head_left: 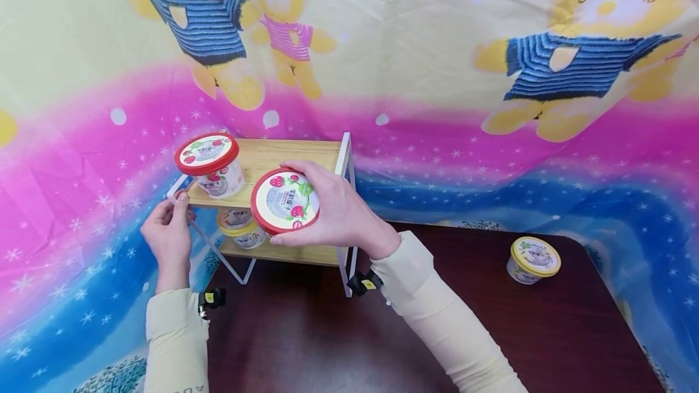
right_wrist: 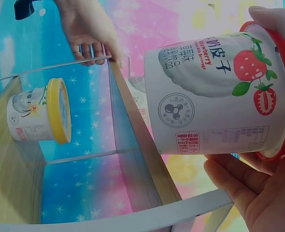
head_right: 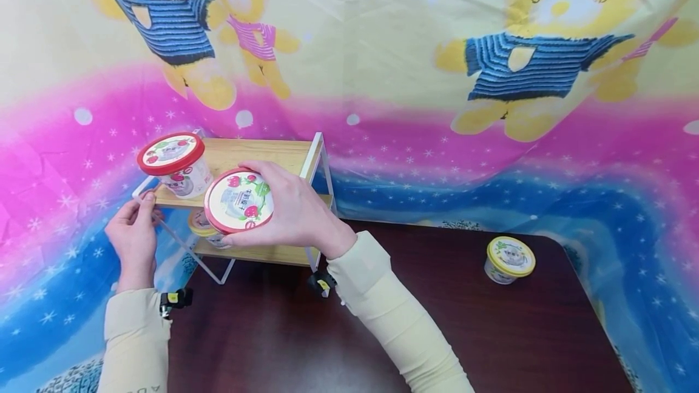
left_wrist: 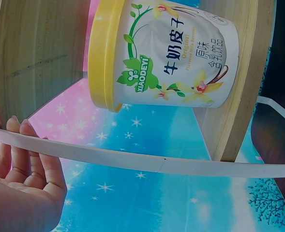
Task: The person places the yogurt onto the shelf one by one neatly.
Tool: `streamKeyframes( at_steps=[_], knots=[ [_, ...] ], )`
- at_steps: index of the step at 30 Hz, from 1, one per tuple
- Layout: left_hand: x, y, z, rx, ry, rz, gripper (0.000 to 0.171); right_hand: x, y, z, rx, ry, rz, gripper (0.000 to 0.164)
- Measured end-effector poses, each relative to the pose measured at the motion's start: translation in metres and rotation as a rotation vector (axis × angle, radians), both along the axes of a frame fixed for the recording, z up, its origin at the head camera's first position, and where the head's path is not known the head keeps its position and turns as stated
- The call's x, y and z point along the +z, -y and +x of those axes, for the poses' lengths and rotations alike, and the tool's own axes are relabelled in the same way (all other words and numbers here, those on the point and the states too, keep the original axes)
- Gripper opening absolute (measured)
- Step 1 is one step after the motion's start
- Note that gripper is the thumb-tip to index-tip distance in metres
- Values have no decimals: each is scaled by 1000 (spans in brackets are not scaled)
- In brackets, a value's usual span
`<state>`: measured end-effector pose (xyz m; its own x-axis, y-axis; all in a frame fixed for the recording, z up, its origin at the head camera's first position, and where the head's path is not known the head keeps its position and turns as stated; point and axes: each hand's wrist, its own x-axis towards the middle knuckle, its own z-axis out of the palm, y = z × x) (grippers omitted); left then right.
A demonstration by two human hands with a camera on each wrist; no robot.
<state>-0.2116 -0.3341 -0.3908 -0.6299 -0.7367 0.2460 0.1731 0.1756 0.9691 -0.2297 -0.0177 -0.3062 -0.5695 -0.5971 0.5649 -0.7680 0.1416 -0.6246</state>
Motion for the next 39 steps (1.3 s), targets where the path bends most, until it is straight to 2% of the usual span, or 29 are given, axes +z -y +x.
streamKeyframes(
  at_steps=[6,23,32,39],
  knots=[
    [0,0,0,1,10,14,41,4,0,-6,-25,-3,8,98],
    [-2,4,-2,-20,-52,17,36,13,6,-21,-95,79,-11,99],
    [-3,5,-3,-25,-55,13,38,22,8,-27,-169,64,-20,99],
    [-4,5,-3,-20,-39,23,38,24,10,-30,-213,93,-29,98]
  ],
)
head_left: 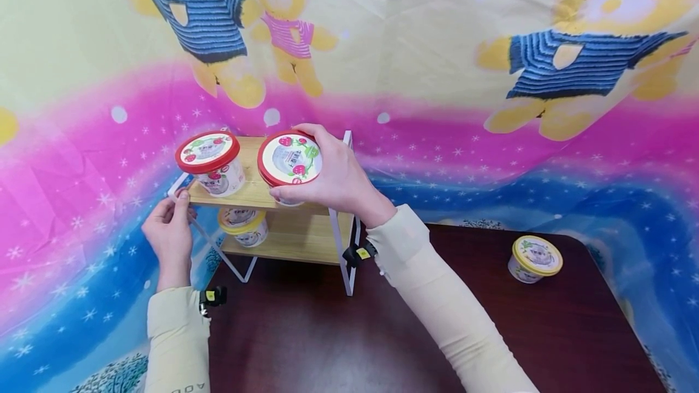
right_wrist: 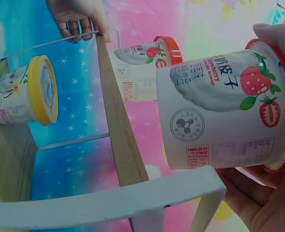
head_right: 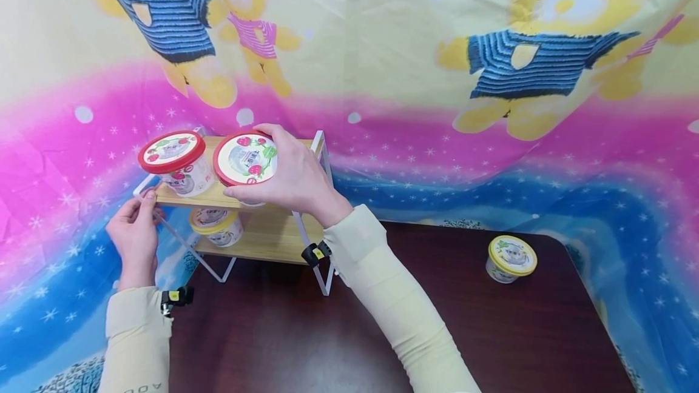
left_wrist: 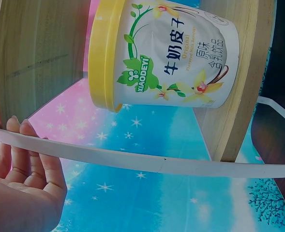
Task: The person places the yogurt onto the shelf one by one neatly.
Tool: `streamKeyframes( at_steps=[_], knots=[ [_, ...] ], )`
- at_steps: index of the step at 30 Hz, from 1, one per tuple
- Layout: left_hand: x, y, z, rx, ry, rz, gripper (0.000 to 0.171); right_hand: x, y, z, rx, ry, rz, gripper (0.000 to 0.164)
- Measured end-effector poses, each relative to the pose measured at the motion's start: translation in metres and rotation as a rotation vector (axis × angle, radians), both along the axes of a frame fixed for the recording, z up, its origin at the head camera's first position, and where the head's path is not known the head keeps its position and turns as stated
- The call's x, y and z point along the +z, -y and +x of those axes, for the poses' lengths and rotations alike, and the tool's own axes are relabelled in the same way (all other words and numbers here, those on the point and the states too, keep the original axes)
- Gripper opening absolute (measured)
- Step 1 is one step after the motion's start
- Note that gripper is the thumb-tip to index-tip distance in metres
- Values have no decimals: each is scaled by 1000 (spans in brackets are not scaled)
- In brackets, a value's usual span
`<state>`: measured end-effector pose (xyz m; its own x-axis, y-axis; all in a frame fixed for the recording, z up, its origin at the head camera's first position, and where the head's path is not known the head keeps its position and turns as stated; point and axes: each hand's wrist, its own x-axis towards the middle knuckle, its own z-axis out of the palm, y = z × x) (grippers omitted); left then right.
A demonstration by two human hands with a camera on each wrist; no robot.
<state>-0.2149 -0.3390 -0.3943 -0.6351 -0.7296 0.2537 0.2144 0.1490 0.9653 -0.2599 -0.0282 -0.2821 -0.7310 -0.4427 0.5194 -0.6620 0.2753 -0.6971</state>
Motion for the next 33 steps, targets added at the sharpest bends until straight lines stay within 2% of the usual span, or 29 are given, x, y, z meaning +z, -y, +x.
streamKeyframes(
  at_steps=[8,15,33],
  knots=[
    [1,-1,0,1,-1,5,38,4,5,1,-78,52,27,97],
    [2,-2,1,2,11,7,40,10,9,-3,-155,46,86,96],
    [3,-3,1,7,4,-1,39,2,9,-11,-201,117,88,102]
  ],
)
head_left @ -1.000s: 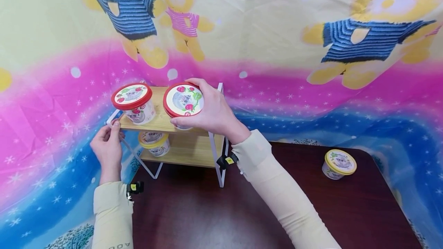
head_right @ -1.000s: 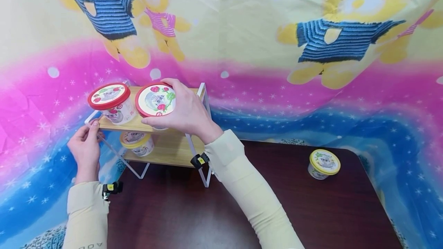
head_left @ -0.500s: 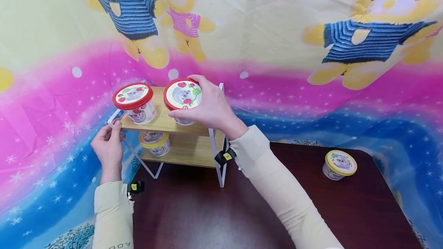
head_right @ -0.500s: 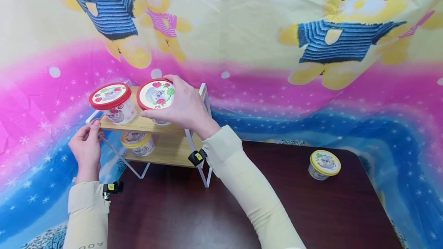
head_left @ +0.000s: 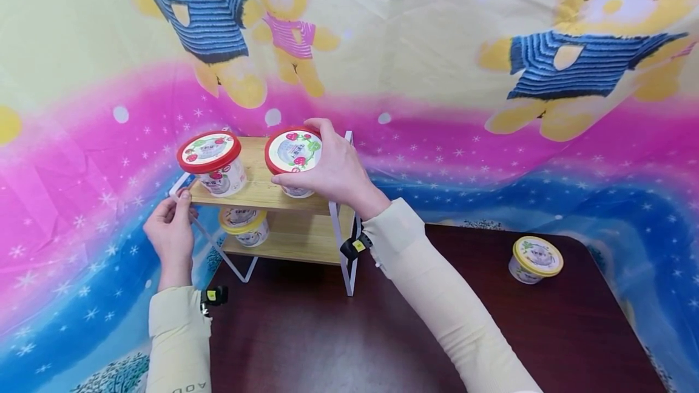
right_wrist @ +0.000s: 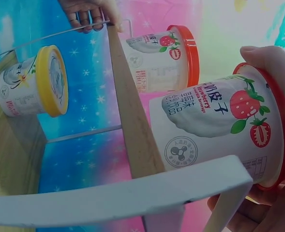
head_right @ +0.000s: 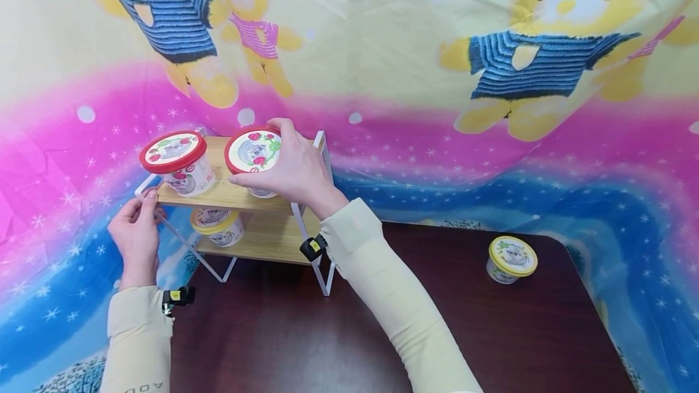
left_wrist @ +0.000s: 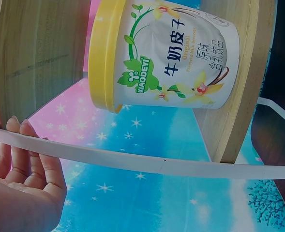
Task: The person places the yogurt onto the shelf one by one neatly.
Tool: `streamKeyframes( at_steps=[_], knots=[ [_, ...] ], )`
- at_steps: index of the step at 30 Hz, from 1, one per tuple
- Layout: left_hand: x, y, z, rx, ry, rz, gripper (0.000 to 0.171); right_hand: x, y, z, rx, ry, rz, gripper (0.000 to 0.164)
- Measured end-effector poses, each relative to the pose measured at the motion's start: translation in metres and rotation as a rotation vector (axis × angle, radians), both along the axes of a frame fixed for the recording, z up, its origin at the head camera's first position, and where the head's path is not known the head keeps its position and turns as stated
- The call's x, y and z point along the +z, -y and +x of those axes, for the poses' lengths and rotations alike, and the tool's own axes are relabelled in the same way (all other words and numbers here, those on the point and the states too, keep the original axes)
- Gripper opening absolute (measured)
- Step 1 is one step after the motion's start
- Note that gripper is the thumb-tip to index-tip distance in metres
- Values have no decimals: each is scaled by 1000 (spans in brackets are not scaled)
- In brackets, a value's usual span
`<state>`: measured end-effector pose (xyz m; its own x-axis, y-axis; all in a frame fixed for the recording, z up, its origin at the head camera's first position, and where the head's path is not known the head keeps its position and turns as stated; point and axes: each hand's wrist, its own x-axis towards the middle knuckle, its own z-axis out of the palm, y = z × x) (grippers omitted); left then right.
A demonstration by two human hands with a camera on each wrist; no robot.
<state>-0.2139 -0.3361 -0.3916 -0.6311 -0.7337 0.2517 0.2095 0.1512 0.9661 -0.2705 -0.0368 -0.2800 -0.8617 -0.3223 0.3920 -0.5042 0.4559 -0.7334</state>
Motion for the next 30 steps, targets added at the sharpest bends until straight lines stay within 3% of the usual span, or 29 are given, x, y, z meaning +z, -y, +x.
streamKeyframes(
  at_steps=[30],
  knots=[
    [-1,0,1,-7,2,12,38,-6,7,-7,-30,77,-24,103]
  ],
)
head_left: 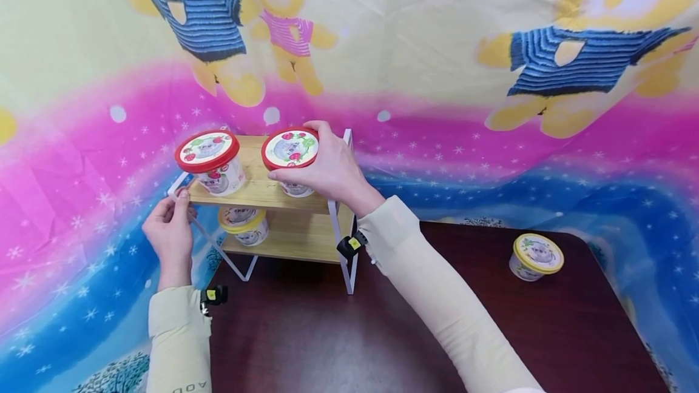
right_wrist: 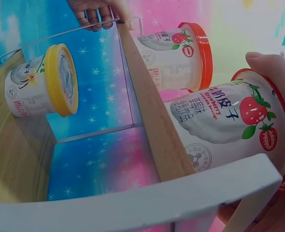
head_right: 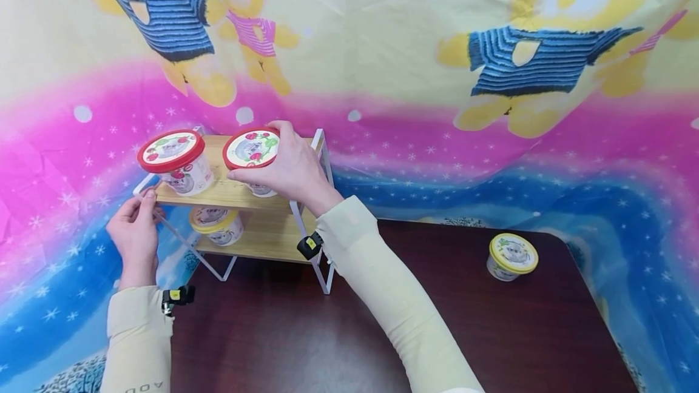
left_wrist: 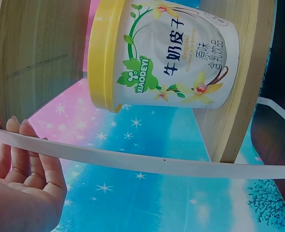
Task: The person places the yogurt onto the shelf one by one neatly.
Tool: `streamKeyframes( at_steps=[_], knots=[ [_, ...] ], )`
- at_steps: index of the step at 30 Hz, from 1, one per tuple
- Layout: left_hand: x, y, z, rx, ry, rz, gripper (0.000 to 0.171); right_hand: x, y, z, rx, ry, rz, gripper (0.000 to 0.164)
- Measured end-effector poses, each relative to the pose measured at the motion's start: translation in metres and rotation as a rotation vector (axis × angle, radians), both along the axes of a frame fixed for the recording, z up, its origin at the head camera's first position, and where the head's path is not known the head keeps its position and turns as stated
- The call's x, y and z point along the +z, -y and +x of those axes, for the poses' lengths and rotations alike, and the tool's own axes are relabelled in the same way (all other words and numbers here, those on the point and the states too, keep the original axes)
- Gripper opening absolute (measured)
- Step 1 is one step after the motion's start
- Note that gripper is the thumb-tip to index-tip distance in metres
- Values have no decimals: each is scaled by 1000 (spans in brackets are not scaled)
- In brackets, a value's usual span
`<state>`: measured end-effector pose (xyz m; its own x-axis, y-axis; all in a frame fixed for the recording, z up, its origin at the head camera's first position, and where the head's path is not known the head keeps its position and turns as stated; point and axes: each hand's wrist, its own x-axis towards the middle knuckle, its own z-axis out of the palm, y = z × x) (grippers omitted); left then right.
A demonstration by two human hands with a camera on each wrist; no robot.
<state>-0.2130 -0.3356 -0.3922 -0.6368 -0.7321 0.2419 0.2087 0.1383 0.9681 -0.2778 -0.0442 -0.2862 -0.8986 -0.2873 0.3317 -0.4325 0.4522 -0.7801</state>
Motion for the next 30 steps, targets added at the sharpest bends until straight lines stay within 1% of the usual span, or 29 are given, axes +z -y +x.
streamKeyframes(
  at_steps=[5,8,13,23,30],
  knots=[
    [1,0,-1,2,8,-18,41,-1,-1,-1,-3,9,-9,102],
    [0,0,-1,1,10,-20,43,-2,0,-2,-10,14,5,103],
    [0,1,-1,3,0,-14,41,-3,1,-2,-17,17,23,103],
    [-1,1,-1,5,-11,-16,39,-5,2,-1,-10,16,3,101],
    [1,-1,0,16,4,-32,39,-4,2,-1,-6,20,3,101]
  ],
)
